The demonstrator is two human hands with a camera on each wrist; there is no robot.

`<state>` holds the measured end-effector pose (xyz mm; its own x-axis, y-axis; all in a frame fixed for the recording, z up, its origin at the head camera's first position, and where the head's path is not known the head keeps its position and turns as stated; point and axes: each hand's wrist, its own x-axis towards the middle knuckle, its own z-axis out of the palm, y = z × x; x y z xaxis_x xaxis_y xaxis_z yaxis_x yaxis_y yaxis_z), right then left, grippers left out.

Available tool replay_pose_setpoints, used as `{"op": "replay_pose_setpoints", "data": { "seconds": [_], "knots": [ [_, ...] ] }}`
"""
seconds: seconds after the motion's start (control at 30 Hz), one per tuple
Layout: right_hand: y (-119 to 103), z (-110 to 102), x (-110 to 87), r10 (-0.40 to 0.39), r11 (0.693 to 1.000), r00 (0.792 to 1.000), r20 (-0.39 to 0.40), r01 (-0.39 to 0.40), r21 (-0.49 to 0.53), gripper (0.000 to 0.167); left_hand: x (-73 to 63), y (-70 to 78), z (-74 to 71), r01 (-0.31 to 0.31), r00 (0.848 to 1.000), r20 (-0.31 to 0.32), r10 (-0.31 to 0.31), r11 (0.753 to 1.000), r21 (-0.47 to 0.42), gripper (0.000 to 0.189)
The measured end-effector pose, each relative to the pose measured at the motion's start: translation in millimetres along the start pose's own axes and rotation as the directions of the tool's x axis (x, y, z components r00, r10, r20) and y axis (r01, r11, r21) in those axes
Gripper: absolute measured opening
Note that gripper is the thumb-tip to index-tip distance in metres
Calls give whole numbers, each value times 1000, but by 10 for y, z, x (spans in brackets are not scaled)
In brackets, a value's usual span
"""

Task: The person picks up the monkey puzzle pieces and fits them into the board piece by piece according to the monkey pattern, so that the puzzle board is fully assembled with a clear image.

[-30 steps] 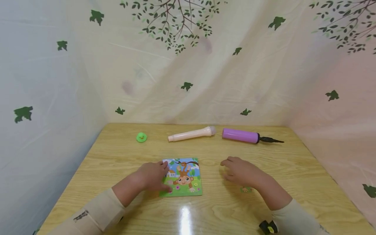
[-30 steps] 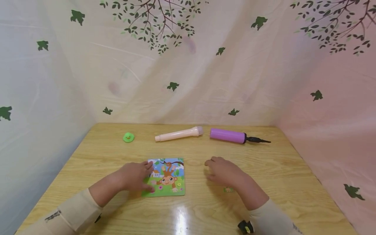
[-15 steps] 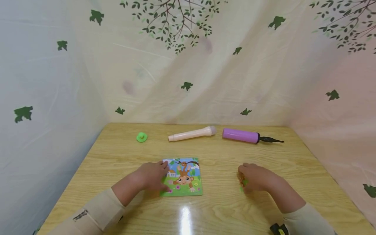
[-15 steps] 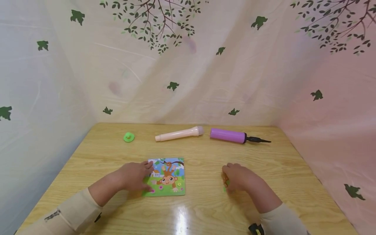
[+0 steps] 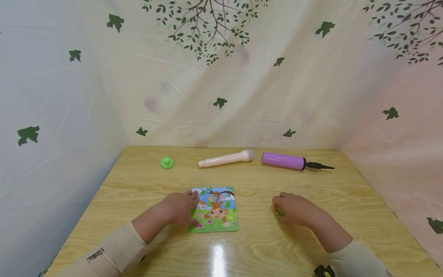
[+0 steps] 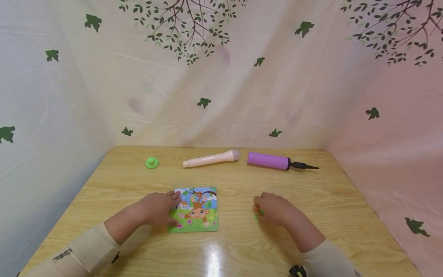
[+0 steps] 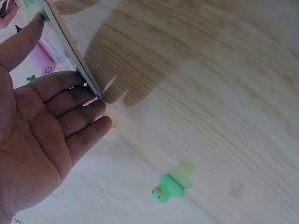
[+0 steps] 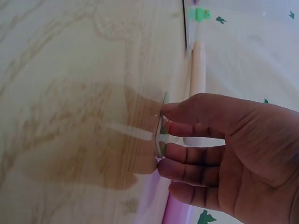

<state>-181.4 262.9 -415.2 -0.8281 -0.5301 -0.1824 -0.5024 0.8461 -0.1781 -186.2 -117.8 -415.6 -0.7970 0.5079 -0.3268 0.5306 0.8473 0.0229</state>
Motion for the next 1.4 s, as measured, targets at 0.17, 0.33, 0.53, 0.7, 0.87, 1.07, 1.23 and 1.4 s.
{"op": "replay_pose_setpoints", "data": {
  "seconds": [0.17, 0.33, 0.53, 0.7, 0.87, 1.07, 1.23, 1.4],
  "knots": [
    [-66, 28, 92, 2, 1000, 1000, 2, -2, 6, 19, -6, 9, -16, 2, 1000, 7, -2, 1000, -1, 89],
    [-189, 51, 225, -9, 1000, 1000, 2, 9, 2, 21, -8, 7, -17, 3, 1000, 7, -3, 1000, -3, 89],
    [-435, 42, 380, -118, 992, 992, -46, 116, -42, 23, 4, -3, 5, 6, 1000, 3, -6, 1000, -7, 89],
    [-696, 54, 499, -206, 977, 976, -66, 203, -62, 22, 8, -2, 4, 13, 1000, 12, -13, 1000, -11, 89],
    [-893, 101, 597, -267, 960, 961, -73, 259, -108, 20, -3, 3, -11, 9, 1000, 12, -9, 1000, -17, 88],
    [-999, 156, 683, -286, 951, 957, -48, 278, -136, 22, -14, 9, -21, -2, 1000, -2, 2, 1000, -17, 87],
    [-1036, 185, 733, -289, 948, 957, -32, 281, -146, 19, -9, 6, -27, -4, 1000, -7, 4, 1000, -6, 88],
    [-1064, 186, 751, -294, 945, 956, -19, 288, -159, 22, -6, 3, -27, 2, 1000, 1, -2, 1000, 1, 88]
  ]
}}
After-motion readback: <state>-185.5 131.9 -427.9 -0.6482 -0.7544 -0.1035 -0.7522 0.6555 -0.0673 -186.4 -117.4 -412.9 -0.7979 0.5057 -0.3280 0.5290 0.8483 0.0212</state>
